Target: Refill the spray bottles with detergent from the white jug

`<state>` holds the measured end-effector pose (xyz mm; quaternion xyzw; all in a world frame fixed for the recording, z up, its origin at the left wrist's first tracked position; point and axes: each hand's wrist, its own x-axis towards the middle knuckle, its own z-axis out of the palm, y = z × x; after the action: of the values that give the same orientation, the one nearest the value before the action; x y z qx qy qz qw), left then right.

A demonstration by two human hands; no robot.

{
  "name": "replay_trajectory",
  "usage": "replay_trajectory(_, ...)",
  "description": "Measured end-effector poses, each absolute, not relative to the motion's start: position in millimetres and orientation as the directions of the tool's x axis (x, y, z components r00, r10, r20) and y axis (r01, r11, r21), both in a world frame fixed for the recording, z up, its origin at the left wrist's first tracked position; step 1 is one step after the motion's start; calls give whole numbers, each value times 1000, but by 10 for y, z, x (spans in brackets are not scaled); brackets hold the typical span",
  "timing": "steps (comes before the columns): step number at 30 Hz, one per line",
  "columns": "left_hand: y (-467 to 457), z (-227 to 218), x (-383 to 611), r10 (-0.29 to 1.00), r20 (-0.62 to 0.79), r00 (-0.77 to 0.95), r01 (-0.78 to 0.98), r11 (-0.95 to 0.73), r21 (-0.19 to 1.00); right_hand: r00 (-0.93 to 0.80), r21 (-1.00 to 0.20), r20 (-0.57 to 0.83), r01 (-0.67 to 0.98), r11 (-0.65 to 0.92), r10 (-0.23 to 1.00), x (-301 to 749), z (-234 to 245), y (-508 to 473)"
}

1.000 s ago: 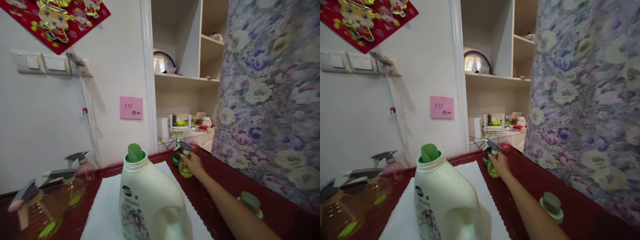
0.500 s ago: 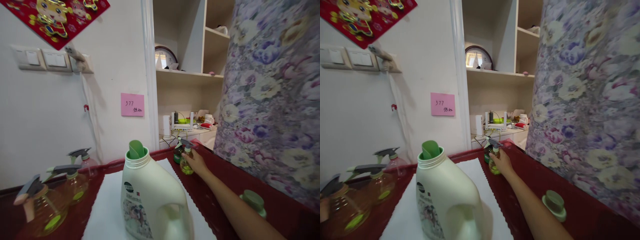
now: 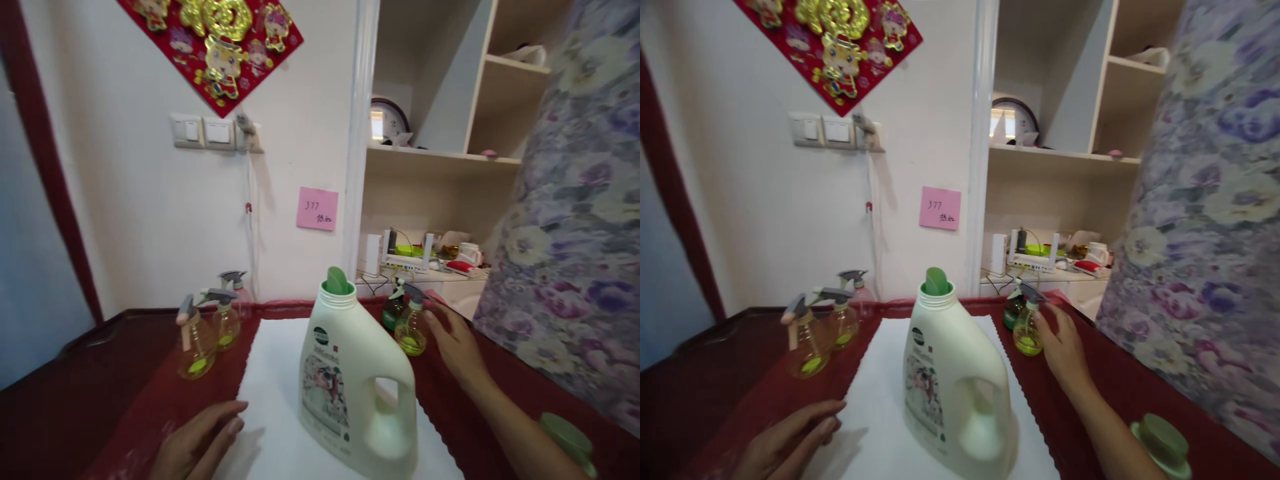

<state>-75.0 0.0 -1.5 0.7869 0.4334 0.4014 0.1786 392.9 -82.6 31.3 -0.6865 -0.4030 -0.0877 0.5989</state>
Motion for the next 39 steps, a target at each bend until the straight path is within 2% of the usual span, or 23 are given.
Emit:
replay_trajectory(5,-95,78,-699,807,501,314,485,-589,646,661,-726,670,679,109,338,3481,601,-1035)
replay_trajectory(9,-119,89,-718,807,484,339,469,-591,657,523,-564,825,776,283,212,2845,959,-1227)
replay_trajectory(13,-124,109,-741,816,471,334,453,-577,680,393,-456,889,804,380,236,2144,1255,-1458)
replay_trajectory(15,-126,122,-746,819,463,339,447,-573,687,274,-373,921,827,422,276,1836,1283,-1537)
replay_trajectory(17,-132,136,-749,819,452,353,442,-572,691,161,-317,931,801,508,327,1549,1186,-1545)
replay_trajectory(21,-150,163,-764,810,463,359,401,-582,707,-102,-100,962,727,679,252,974,615,-1297)
replay_trajectory(24,-148,174,-789,811,481,334,390,-583,713,-6,-102,988,717,690,153,627,27,-1003)
replay_trajectory(28,-105,164,-834,822,514,243,422,-567,707,-17,-83,990,734,674,140,578,-493,-778)
replay_trajectory(30,-63,143,-855,827,531,184,441,-553,707,-75,-78,978,737,671,197,723,-549,-790)
replay_trajectory(33,25,93,-883,807,583,95,450,-557,698,-309,5,888,746,665,340,981,-452,-893)
replay_trajectory(36,125,43,-916,776,631,4,458,-562,688,-426,93,834,735,672,350,1119,-321,-977)
replay_trajectory(39,202,15,-956,771,636,-30,475,-549,688,-436,97,829,728,678,350,1126,-270,-1002)
